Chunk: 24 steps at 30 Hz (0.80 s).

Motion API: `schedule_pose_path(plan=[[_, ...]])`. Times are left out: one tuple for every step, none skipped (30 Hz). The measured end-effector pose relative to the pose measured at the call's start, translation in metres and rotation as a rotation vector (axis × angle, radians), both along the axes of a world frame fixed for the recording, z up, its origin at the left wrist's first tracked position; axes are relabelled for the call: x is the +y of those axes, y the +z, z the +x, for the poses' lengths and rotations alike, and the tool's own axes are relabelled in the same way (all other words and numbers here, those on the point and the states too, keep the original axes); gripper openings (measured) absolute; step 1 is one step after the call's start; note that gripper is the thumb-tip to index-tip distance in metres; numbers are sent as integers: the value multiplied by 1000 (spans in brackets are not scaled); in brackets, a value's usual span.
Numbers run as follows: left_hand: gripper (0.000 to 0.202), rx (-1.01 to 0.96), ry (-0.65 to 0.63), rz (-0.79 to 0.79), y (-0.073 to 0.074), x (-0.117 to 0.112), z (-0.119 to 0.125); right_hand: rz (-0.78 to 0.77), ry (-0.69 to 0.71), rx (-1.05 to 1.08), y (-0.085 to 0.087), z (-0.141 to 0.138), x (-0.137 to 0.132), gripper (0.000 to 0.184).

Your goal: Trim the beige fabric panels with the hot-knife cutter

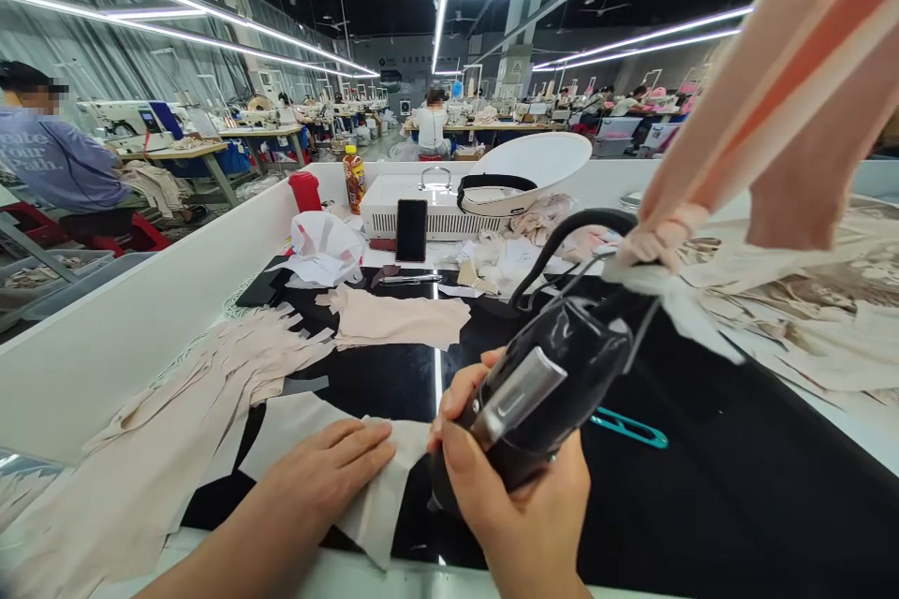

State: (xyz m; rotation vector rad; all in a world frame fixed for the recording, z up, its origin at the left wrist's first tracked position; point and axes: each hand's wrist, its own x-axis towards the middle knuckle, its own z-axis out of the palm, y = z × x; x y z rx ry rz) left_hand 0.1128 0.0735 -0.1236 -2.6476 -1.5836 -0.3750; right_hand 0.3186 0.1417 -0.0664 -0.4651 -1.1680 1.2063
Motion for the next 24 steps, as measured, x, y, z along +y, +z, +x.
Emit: schedule_pose_path(plan=[[44, 25, 26, 16, 0, 3, 3, 4, 19, 6, 0, 0, -1, 30], [45, 44, 49, 22, 0, 5, 6, 5, 34, 15, 0, 0, -2, 30], [46, 59, 70, 24, 1, 8, 9, 6, 45, 26, 0, -1, -3, 31], [47, 73, 89, 23, 2, 9, 12, 4, 52, 35, 0, -1, -4, 31], [48, 89, 105, 18, 2, 10, 15, 3, 55, 41, 0, -2, -5, 31], [48, 105, 118, 14, 3, 11, 16, 2, 56, 42, 0, -2, -5, 32], [49, 122, 127, 11, 4, 11, 17, 2, 55, 41, -1, -3, -6, 32], [50, 135, 131, 13, 4, 11, 18, 3, 56, 37, -1, -3, -6, 32], [50, 145, 134, 18, 4, 10, 18, 5, 59, 33, -1, -4, -6, 32], [50, 151, 136, 27, 4, 10, 18, 6, 63, 28, -2, -4, -6, 31], [51, 154, 139, 39, 3, 10, 17, 14, 66, 27, -2, -4, -7, 31], [51, 156, 140, 51, 2, 10, 18, 17, 68, 25, -3, -4, -7, 31], [51, 160, 141, 67, 1, 10, 18, 24, 68, 22, -4, -4, -7, 31], [51, 166, 144, 85, 0, 10, 19, 29, 65, 19, -4, -4, -7, 31], [51, 174, 148, 105, -1, 10, 20, 32, 62, 14, -4, -5, -7, 31], [52, 185, 153, 128, -2, 9, 21, 34, 59, 9, -4, -5, -7, 31], [51, 199, 162, 157, -4, 9, 22, 34, 55, 5, -4, -5, -8, 31], [49, 214, 178, 192, -6, 8, 23, 33, 50, 3, -4, -5, -8, 31], [45, 232, 199, 232, -7, 6, 24, 37, 47, 3, -4, -5, -8, 31], [40, 251, 221, 267, -8, 4, 24, 36, 45, 3, -4, -5, -7, 32], [34, 267, 247, 298, -8, 2, 24, 41, 45, 5, -5, -5, -7, 32], [30, 280, 274, 324, -7, 0, 23, 44, 46, 7, -5, -5, -7, 32], [27, 286, 295, 347, -5, -2, 23, 48, 48, 8, -5, -5, -7, 33], [27, 284, 306, 372, -2, -4, 22, 48, 50, 10, -5, -5, -7, 33]])
